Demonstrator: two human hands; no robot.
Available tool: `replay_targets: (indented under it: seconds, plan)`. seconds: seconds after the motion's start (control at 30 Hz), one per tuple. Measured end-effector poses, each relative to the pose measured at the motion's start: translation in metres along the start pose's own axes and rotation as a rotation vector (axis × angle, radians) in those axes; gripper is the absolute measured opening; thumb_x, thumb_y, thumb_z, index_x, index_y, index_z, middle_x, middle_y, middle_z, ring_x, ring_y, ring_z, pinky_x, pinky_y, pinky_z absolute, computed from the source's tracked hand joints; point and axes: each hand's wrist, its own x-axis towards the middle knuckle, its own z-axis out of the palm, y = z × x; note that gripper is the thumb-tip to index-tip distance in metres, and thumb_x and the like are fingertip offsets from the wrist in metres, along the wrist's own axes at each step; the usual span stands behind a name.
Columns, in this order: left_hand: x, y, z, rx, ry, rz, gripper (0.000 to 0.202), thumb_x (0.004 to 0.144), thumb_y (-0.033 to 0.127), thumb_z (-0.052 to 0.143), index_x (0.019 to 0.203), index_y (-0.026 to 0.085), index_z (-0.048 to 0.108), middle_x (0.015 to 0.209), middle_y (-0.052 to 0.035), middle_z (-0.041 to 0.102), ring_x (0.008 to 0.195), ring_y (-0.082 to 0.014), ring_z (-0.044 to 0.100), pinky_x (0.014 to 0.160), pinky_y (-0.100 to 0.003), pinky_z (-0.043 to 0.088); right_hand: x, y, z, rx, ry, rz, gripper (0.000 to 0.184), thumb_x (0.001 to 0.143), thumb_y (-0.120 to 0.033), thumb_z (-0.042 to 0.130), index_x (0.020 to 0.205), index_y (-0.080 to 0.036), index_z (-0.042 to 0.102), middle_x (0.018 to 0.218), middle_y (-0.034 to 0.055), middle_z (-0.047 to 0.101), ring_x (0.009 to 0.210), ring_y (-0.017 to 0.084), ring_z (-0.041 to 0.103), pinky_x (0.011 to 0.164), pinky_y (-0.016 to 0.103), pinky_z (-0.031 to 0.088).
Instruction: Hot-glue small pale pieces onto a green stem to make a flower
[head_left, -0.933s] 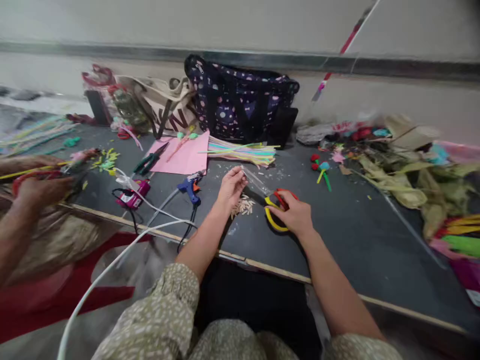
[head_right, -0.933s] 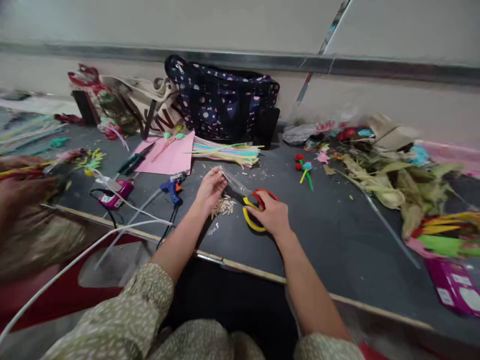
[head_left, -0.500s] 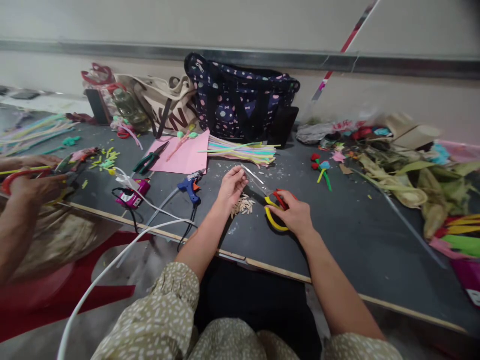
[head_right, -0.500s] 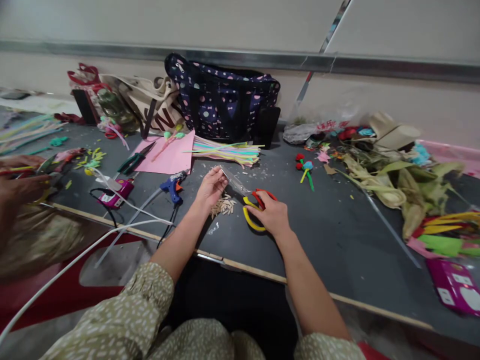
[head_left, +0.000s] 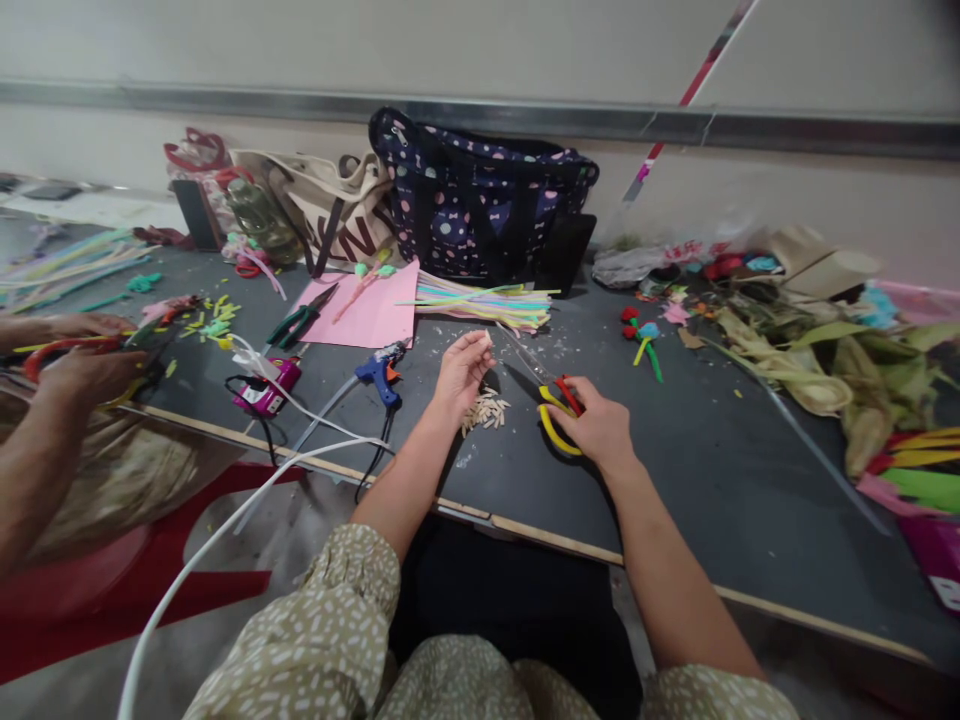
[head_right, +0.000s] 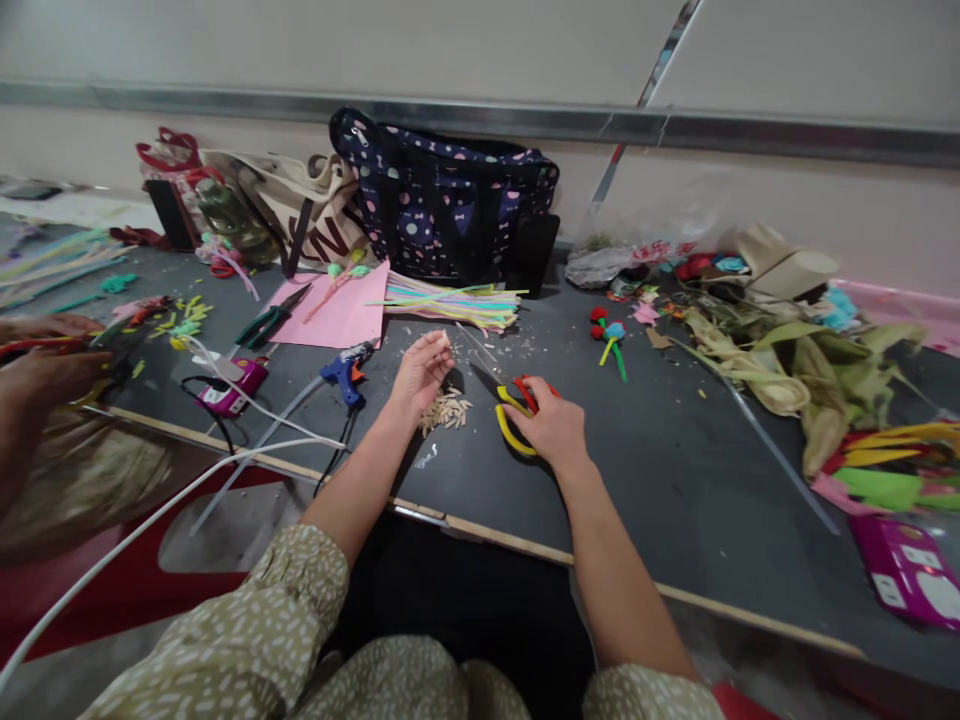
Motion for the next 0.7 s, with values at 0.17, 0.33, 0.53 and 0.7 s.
replay_targets:
  seconds: [0.17,0.33,0.53,0.7]
  plan:
    - [-0.003,0.008,-0.002,0.208,-0.085,0.121,0.021,0.061,0.024,0.079,0.077,0.016,0.068,0.065,0.0029,0.06,0.055,-0.0069,0.052,0.058,-0.022,0.047,0.003,-0.006,-0.01,-0.062,-0.108,0.069,0.057,0.079,-0.068,0.057,0.114,-0.022,0.056,0.082,0.0045,0.073,0.071,0.026,0.07,0.061,0.031,0.044]
    - [0.001,0.009,-0.011,0.467,-0.202,0.187,0.008,0.066,0.021,0.066,0.069,0.015,0.071,0.06,0.0009,0.057,0.052,-0.0072,0.044,0.05,-0.021,0.036,0.005,-0.005,-0.015,-0.012,-0.125,0.072,0.056,0.078,-0.067,0.059,0.111,-0.023,0.055,0.088,0.0055,0.073,0.077,0.026,0.07,0.063,0.031,0.044]
    - [0.006,0.005,-0.013,0.445,-0.109,0.311,0.017,0.071,0.024,0.059,0.057,0.016,0.065,0.058,-0.0002,0.054,0.053,-0.0089,0.041,0.05,-0.022,0.03,0.006,0.001,-0.013,0.05,0.0,0.154,0.056,0.08,-0.07,0.054,0.111,-0.024,0.058,0.085,0.0049,0.072,0.082,0.027,0.07,0.068,0.034,0.046]
    - [0.002,0.005,-0.009,0.552,-0.038,0.387,0.019,0.078,0.033,0.062,0.069,0.018,0.07,0.066,-0.0013,0.06,0.064,-0.0127,0.052,0.059,-0.023,0.038,0.009,0.005,-0.014,0.11,0.097,0.254,0.062,0.077,-0.076,0.053,0.108,-0.022,0.061,0.081,0.0059,0.071,0.074,0.026,0.068,0.067,0.035,0.046]
